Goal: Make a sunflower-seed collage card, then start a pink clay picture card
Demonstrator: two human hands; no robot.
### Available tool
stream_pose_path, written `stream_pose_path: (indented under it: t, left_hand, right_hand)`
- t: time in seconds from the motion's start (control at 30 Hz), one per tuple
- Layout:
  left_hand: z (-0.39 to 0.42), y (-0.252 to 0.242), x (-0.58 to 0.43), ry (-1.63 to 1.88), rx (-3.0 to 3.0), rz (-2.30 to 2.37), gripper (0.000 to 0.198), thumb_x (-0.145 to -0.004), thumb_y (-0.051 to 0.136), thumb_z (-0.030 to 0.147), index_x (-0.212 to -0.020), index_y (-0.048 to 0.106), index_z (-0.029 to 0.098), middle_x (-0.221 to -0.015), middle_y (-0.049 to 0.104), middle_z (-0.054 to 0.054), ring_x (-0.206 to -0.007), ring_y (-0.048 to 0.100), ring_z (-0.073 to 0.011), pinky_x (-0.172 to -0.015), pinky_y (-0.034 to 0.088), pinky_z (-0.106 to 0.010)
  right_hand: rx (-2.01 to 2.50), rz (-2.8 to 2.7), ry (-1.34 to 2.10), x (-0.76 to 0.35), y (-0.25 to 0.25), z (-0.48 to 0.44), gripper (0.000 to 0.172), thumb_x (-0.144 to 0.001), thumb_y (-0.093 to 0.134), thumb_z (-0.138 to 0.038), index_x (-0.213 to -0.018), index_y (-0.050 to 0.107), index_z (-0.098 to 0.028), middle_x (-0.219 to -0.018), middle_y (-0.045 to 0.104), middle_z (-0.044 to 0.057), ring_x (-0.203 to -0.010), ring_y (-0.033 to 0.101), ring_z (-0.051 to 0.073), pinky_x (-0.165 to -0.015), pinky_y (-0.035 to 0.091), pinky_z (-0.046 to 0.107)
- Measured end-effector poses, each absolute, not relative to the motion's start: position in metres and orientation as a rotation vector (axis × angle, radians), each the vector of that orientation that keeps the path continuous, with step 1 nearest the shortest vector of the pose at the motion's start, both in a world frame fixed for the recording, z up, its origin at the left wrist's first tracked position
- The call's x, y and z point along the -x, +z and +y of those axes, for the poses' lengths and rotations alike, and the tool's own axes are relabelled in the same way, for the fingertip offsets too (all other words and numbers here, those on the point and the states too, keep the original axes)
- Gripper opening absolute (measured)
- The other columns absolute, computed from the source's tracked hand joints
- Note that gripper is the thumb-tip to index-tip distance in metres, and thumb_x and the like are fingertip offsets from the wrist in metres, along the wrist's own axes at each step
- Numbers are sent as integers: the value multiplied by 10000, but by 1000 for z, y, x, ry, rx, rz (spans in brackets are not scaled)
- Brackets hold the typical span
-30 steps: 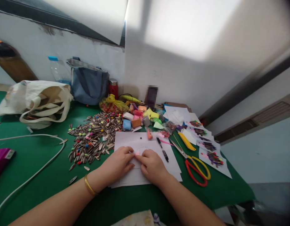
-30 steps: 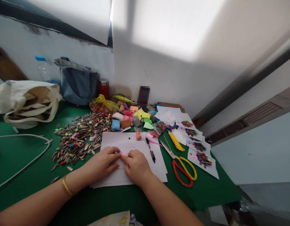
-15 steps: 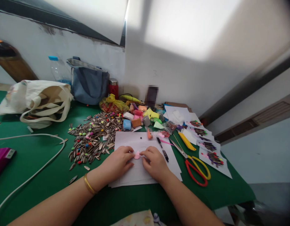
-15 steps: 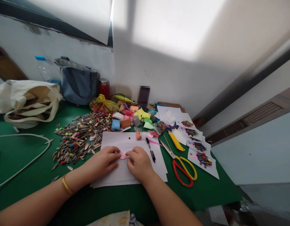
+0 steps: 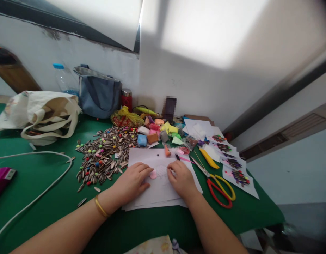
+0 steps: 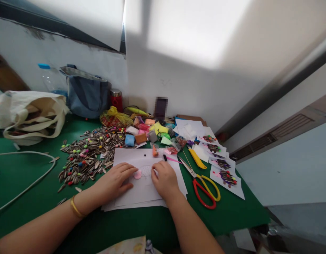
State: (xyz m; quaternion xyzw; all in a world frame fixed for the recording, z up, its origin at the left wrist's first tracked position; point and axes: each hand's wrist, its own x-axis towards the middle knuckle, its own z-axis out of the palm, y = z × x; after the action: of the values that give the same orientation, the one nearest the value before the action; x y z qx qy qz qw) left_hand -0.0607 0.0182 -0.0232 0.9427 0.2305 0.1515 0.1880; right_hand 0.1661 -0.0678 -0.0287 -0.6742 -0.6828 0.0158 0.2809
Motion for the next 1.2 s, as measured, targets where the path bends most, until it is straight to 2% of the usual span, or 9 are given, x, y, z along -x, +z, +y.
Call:
stream_pose_path:
  t: [0.13, 0.3, 0.4, 0.57, 0.8, 1.0, 1.2]
  left_hand:
    - [20, -24, 62, 406, -2644, 669, 483, -812, 682, 245, -1279, 560, 217, -1243, 609, -91, -1157, 528, -276, -1031, 421, -438]
    - [21, -23, 62, 383, -2623, 679, 493, -806, 691, 258, -1279, 564, 203, -1249, 610, -93, -1159, 528, -272, -1039, 417, -430]
    - [21, -22, 62, 381, -2613, 686, 507, -798, 699, 263, -1283, 563, 200, -1251, 610, -92, -1162, 527, -272, -1043, 413, -429]
    - [21, -24, 64, 409, -2599, 680, 515, -793, 694, 266, -1287, 562, 207, -1255, 609, -93, -1172, 527, -276, -1046, 411, -438]
    - [22, -26, 64, 438, -2574, 667, 524, -777, 708, 259, -1280, 567, 211, -1261, 607, -98, -1174, 528, -281, -1042, 417, -444]
    - [23, -25, 63, 425, -2578, 681, 524, -778, 707, 260, -1281, 571, 209, -1259, 610, -99, -1178, 532, -281, -1045, 418, -437]
    - [25, -28, 64, 422, -2559, 685, 560, -766, 713, 251, -1301, 556, 197, -1280, 598, -102, -1196, 523, -280, -1064, 404, -438]
  right_hand:
    - [2174, -1694, -143, -196, -25, -72, 129, -887, 550, -273, -944, 591, -166, -923, 617, 87, -888, 561, 235, -797, 404, 327]
    - [2445, -1655, 91, -211, -23, -75, 114, -885, 567, -304, -924, 586, -199, -877, 650, 40, -790, 585, 194, -674, 350, 287]
    - [2481, -1653, 118, -213, -19, -76, 104, -897, 554, -295, -898, 605, -205, -889, 659, 36, -814, 593, 187, -653, 328, 275]
    - [2506, -1611, 85, -233, -5, -82, 227, -961, 445, -295, -937, 651, -201, -963, 674, 65, -897, 609, 203, -683, 358, 273]
    - [2605, -1548, 86, -255, 1, -96, 254, -962, 444, -296, -984, 684, -216, -988, 684, 59, -874, 629, 196, -669, 396, 272]
    - [2501, -1883, -96, -244, -8, -79, 277, -953, 479, -244, -1141, 675, -191, -1153, 647, 107, -1055, 581, 228, -855, 417, 292]
    - [2611, -2065, -157, -239, -6, -43, 231, -926, 473, -149, -1057, 658, -108, -1041, 657, 176, -1011, 593, 279, -816, 425, 337]
